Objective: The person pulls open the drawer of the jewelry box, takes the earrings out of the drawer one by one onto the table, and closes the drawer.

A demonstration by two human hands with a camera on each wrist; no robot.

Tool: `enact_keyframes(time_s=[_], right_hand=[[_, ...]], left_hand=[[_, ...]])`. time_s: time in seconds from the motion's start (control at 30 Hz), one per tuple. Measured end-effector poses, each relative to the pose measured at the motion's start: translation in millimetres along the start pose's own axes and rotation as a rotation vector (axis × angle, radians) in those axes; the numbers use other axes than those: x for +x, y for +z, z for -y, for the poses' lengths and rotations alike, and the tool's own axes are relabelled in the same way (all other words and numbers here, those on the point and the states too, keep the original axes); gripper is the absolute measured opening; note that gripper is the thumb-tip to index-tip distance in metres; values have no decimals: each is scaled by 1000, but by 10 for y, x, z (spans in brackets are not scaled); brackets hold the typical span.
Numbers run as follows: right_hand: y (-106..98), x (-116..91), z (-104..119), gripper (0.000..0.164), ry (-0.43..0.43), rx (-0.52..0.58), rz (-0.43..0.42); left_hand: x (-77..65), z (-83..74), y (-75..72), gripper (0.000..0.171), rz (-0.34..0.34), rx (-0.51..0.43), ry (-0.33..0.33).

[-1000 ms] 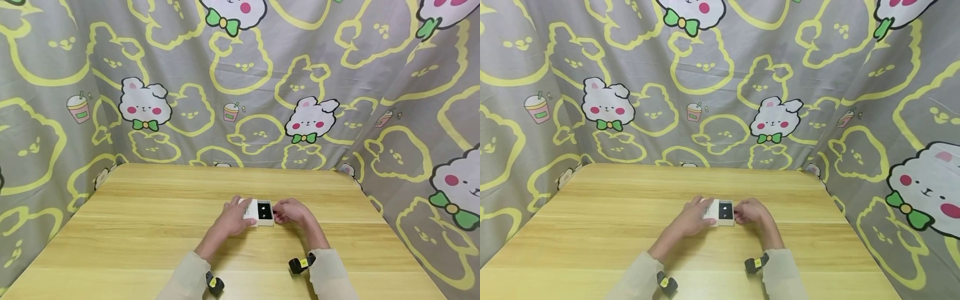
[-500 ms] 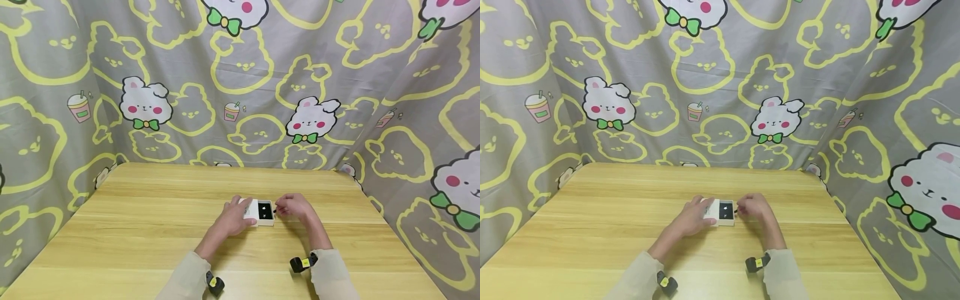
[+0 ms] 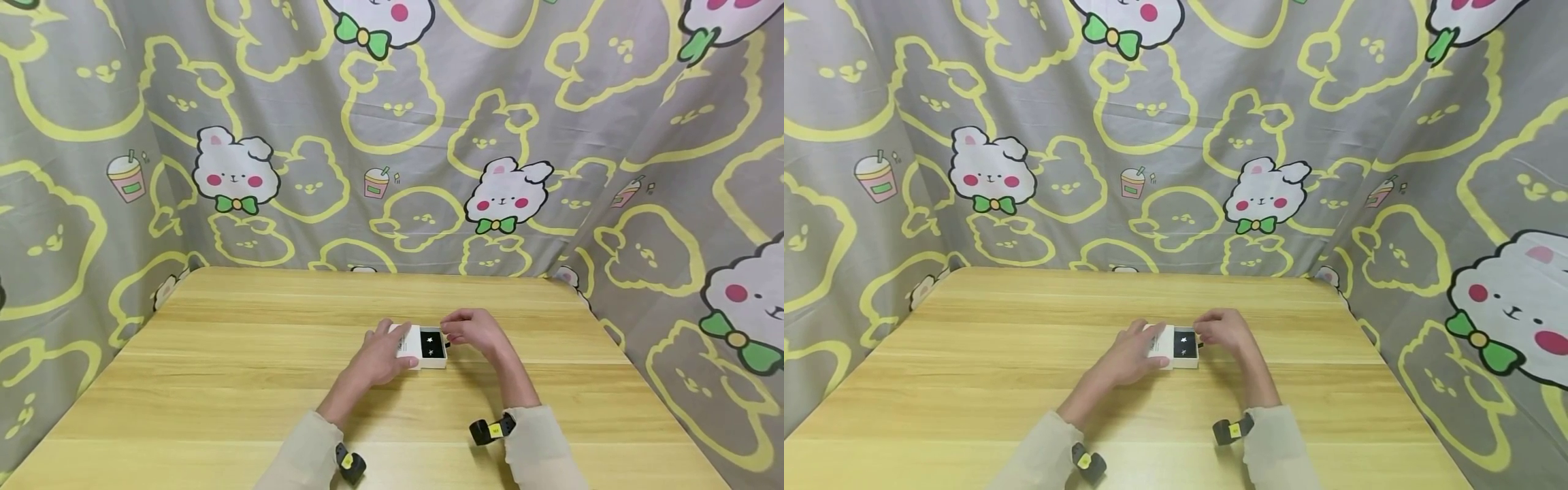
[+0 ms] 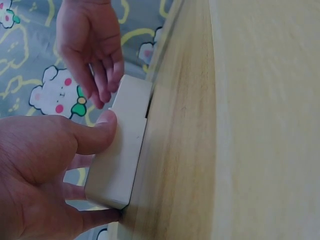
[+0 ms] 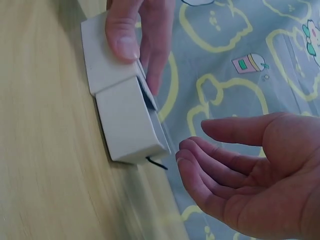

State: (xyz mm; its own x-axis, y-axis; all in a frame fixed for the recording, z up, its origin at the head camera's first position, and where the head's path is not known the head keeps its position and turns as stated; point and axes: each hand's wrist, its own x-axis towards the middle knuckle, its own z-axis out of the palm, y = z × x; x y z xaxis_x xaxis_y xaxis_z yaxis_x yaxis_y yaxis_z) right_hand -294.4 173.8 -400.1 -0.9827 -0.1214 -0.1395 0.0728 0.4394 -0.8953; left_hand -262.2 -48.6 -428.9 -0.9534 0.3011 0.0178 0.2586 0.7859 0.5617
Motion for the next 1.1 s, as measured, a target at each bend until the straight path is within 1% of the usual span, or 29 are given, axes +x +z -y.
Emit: enact_keyframes(time_s=[0.07, 0.2, 0.47, 0.7, 0.87, 1.0, 1.1], right_hand=[[5, -14, 22, 31, -6, -26, 6], [22, -25, 55, 31, -2, -43, -11], [97, -6, 71, 24, -47, -98, -45], [179, -16, 85, 15, -49, -171, -93], [240, -10, 75, 11, -70, -230, -100], [272, 0, 81, 10, -97, -283, -122], [287, 4, 82, 10, -106, -294, -132]], left_hand=[[-1, -6, -1, 74, 1, 0, 0], [5, -2, 4, 75, 5, 0, -2], [23, 9, 6, 74, -9, 5, 9], [1, -2, -11, 75, -6, -6, 12], [5, 5, -6, 74, -6, -8, 16], [9, 10, 4, 73, -6, -9, 9], [10, 19, 11, 73, -9, -5, 9]])
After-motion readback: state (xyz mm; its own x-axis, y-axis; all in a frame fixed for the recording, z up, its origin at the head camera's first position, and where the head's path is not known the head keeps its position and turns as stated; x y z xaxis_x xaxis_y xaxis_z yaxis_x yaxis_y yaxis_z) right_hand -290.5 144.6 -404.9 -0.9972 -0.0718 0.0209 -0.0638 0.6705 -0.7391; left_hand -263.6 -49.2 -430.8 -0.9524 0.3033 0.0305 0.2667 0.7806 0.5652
